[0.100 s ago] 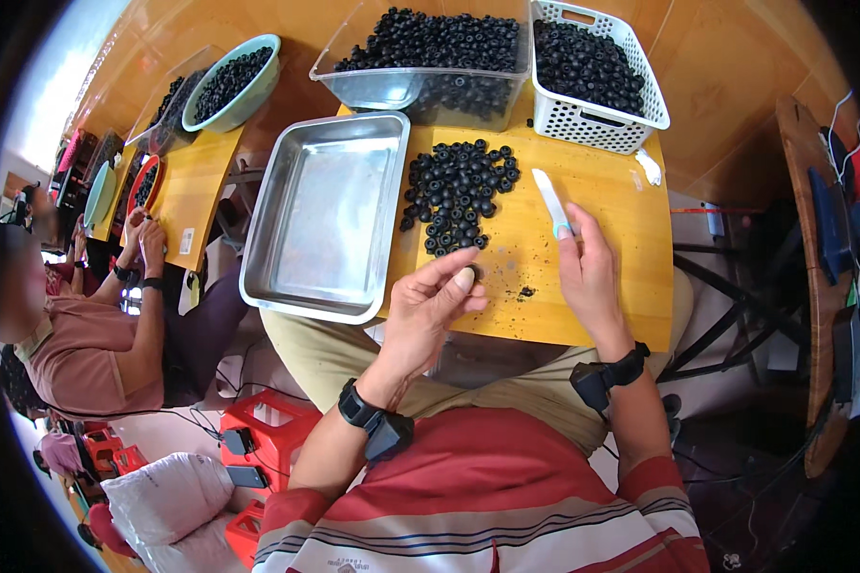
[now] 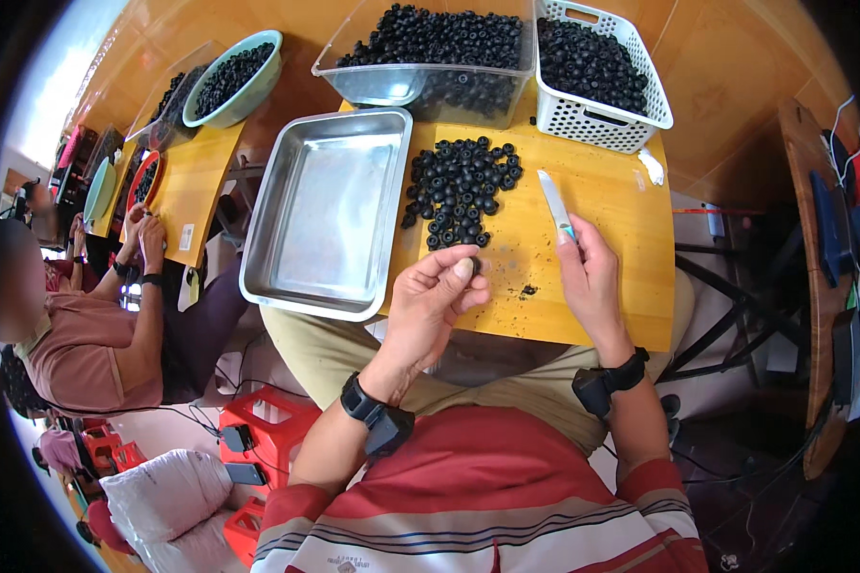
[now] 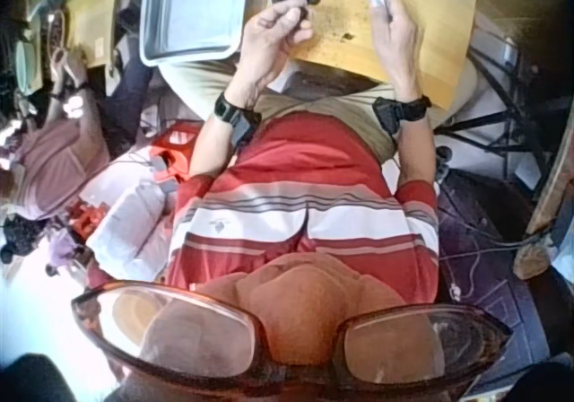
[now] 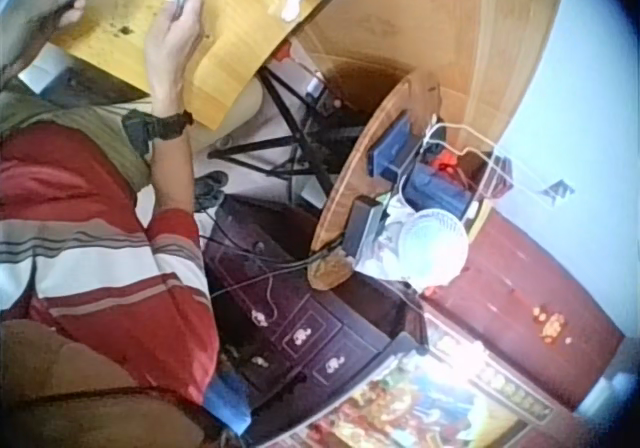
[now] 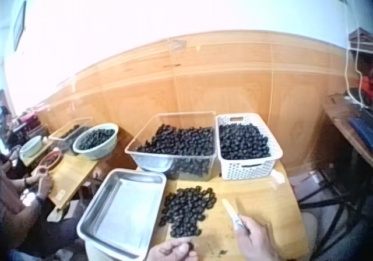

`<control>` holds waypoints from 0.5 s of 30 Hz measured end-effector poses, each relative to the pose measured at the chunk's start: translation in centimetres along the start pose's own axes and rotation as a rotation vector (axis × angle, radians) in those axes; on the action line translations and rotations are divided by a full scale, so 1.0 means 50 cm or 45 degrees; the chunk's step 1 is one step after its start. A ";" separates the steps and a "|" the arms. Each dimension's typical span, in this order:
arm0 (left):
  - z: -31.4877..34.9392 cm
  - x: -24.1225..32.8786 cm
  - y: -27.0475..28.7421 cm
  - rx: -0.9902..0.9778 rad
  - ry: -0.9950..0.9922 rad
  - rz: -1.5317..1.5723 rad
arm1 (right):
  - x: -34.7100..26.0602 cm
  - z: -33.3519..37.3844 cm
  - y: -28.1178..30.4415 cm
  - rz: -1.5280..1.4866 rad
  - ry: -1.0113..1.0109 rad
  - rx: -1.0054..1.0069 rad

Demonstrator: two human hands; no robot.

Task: The recorder is using a knife to process and sort small black fruits (likely olives) into trays and baskets.

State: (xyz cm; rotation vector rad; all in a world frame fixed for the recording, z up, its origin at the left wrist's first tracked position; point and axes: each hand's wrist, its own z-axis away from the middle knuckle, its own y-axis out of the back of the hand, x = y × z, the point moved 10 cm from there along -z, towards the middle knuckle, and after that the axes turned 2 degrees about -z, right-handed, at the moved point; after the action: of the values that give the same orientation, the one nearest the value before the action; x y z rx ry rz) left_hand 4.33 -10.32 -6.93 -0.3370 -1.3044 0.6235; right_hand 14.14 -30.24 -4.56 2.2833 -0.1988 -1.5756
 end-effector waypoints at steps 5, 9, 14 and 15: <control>-0.016 -0.009 0.012 0.036 0.026 0.220 | -0.014 0.034 -0.026 -0.377 -0.312 -0.162; -0.017 -0.012 0.000 0.008 0.021 0.259 | -0.090 0.045 -0.029 -0.252 -0.026 -0.194; -0.015 -0.017 -0.013 -0.040 0.009 0.349 | -0.143 0.055 -0.037 -0.157 0.221 -0.251; -0.014 -0.017 -0.012 -0.040 0.010 0.348 | -0.153 0.057 -0.037 -0.135 0.285 -0.240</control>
State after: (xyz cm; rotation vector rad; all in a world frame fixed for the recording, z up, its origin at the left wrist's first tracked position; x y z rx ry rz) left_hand 5.03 -11.21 -7.44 -0.5489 -1.2721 0.8312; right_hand 8.50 -26.75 0.55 2.3288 0.1248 -1.3099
